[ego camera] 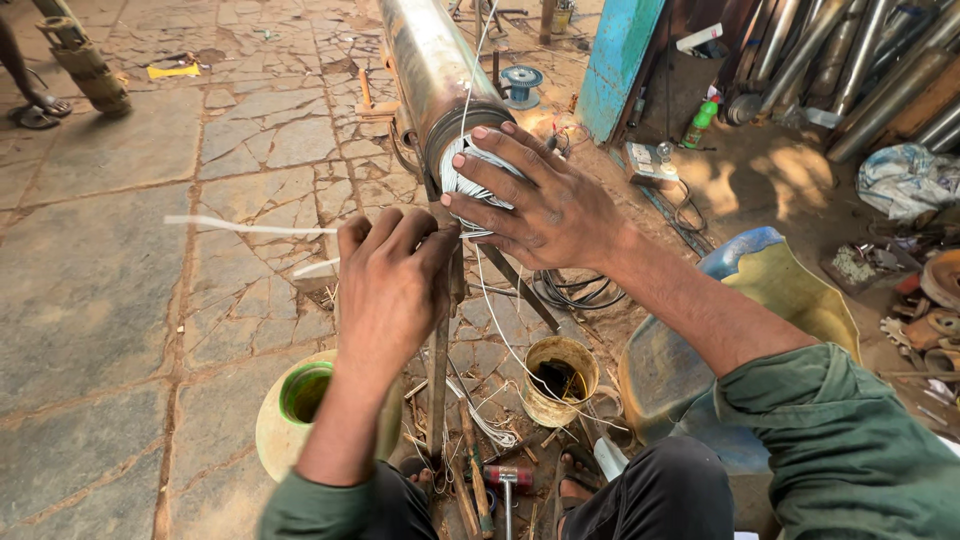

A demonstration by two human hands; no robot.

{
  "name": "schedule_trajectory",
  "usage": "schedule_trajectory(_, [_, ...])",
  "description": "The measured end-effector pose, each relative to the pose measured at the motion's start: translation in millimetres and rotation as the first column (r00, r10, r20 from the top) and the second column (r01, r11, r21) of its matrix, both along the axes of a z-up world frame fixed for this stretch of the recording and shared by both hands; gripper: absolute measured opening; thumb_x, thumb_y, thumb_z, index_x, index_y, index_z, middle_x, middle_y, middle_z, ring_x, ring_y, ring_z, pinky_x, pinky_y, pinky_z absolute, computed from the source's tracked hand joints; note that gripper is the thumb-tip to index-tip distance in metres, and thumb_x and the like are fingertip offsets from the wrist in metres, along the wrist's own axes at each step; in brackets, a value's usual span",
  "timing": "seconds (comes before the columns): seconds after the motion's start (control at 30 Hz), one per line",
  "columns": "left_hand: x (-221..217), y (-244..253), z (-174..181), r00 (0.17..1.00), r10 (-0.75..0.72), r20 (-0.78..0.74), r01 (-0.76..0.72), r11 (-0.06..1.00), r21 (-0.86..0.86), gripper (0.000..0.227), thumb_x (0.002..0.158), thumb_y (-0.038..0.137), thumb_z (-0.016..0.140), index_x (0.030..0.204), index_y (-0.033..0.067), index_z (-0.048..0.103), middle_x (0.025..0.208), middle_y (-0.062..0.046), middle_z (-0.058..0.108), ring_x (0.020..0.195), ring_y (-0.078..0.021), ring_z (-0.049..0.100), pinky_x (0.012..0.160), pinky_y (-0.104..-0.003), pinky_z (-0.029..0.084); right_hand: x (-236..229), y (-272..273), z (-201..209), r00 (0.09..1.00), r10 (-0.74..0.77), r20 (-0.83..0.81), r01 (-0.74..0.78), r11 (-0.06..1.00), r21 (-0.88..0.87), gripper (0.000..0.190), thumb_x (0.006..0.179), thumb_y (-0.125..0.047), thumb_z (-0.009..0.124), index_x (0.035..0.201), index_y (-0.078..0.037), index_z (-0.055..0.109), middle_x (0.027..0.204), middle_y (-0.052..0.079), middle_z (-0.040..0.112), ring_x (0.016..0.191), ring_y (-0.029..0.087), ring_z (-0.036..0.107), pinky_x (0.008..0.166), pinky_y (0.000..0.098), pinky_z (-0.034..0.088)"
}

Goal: The person winds white wire around a metal cylinder mounted on a stand. They use a hammer to tap the wire into place and then continue winding and adjusting the wire by hand.

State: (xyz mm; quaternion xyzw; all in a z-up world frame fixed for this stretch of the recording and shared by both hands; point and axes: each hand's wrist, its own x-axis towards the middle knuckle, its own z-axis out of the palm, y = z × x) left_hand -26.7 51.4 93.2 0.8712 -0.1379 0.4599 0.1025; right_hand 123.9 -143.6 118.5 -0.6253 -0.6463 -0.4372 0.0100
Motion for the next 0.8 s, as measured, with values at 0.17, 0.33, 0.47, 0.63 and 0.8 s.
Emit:
schedule_trajectory(0.17, [12.8,19.4,8.2,0.999,-0.01,-0.039,0.019,0.972,0.234,0.025,0.084,0.017,0.074,0.108,0.0083,0.075,0.097,-0.004,0.065,0.099,-0.0238,0.062,0.097,-0.049,0.041,2.6,1.2,-7.1,0.998,-0.046,0.049,0.047,0.999,-0.02,0.063,0.099,-0.045,0.072,0.154,-0.022,0.049,0.158,0.009,0.04,0.151,0.036,0.035,0.127,0.0551,0.038])
schedule_trajectory(0.33, [21.0,32.0,-22.6,0.995,-0.014,0.103,-0.004,0.984,0.176,0.023,0.094,0.016,0.075,0.115,0.0076,0.076,0.111,-0.003,0.069,0.11,-0.0217,0.061,0.105,-0.046,0.038,8.5,8.0,-11.6,0.994,-0.04,0.102,0.034,0.998,0.056,0.061,0.106,-0.051,0.071,0.154,-0.021,0.048,0.157,0.01,0.04,0.151,0.035,0.034,0.129,0.0529,0.037])
schedule_trajectory(0.47, [13.8,-5.4,-75.0,0.778,0.022,0.628,0.012,0.999,-0.049,0.016,0.098,0.018,0.081,0.11,0.0089,0.075,0.106,-0.004,0.073,0.104,-0.0215,0.065,0.096,-0.039,0.045,11.2,8.0,-16.8,0.994,-0.023,0.109,0.018,0.999,0.046,0.063,0.105,-0.051,0.07,0.156,-0.022,0.046,0.157,0.01,0.039,0.15,0.034,0.034,0.129,0.052,0.037])
schedule_trajectory(0.63, [38.3,-41.3,-92.8,0.943,-0.102,0.316,0.331,0.361,-0.872,0.02,0.099,0.009,0.073,0.115,-0.0028,0.075,0.098,-0.009,0.076,0.09,-0.0145,0.069,0.084,-0.028,0.058,14.7,8.0,-14.3,0.994,-0.051,0.101,0.047,0.998,0.041,0.065,0.102,-0.05,0.069,0.155,-0.023,0.044,0.158,0.01,0.039,0.151,0.033,0.034,0.128,0.0519,0.037])
schedule_trajectory(0.8, [55.7,-46.5,-63.4,0.911,-0.009,0.412,0.402,0.239,-0.884,0.021,0.095,0.005,0.076,0.113,-0.0057,0.074,0.098,-0.012,0.076,0.089,-0.0115,0.068,0.082,-0.025,0.056,7.4,11.3,-11.5,0.998,-0.036,0.059,0.032,0.998,0.061,0.064,0.101,-0.047,0.073,0.152,-0.021,0.045,0.155,0.01,0.039,0.15,0.033,0.035,0.128,0.0538,0.037])
